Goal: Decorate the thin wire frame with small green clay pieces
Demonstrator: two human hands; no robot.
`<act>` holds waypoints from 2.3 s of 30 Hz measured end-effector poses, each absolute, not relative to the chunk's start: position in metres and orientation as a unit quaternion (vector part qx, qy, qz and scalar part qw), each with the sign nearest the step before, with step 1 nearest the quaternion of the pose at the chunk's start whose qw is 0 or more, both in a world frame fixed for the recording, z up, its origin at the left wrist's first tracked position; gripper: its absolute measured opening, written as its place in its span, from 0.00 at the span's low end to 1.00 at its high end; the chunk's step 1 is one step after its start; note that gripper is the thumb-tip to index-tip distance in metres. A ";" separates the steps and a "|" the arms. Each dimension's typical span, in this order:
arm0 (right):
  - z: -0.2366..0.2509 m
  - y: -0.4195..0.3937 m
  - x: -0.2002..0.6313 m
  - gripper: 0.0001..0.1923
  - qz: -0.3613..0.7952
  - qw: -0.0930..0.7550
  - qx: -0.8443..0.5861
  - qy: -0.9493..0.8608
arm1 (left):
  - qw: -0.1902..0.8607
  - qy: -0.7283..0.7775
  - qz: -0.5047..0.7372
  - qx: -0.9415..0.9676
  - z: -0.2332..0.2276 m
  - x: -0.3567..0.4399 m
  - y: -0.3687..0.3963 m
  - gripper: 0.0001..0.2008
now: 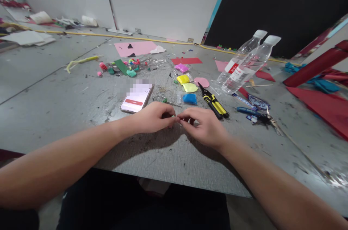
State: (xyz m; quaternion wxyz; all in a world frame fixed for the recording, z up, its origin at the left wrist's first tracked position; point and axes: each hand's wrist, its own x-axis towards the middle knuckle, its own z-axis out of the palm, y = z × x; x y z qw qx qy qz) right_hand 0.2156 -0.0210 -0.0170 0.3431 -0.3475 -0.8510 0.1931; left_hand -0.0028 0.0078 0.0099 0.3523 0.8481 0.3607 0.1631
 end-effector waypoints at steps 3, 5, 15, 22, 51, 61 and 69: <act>-0.018 -0.020 0.216 0.07 0.182 0.342 -0.363 -0.847 | 0.332 0.364 0.157 0.856 0.008 -0.003 0.008 0.13; -0.017 -0.019 0.216 0.08 0.180 0.339 -0.360 -0.850 | 0.312 0.371 0.147 0.862 0.009 -0.003 0.008 0.13; -0.015 -0.019 0.216 0.06 0.193 0.319 -0.345 -0.861 | 0.303 0.354 0.139 0.874 0.010 -0.003 0.006 0.13; -0.015 -0.019 0.215 0.06 0.198 0.316 -0.334 -0.866 | 0.298 0.355 0.136 0.876 0.009 -0.003 0.007 0.11; -0.016 -0.018 0.215 0.08 0.206 0.319 -0.383 -0.842 | 0.366 0.379 0.119 0.841 0.014 -0.004 0.009 0.11; -0.017 -0.017 0.217 0.10 0.216 0.295 -0.390 -0.845 | 0.353 0.374 0.106 0.851 0.011 -0.007 0.011 0.12; -0.016 -0.018 0.216 0.11 0.203 0.274 -0.371 -0.864 | 0.352 0.383 0.100 0.848 0.015 -0.006 0.013 0.14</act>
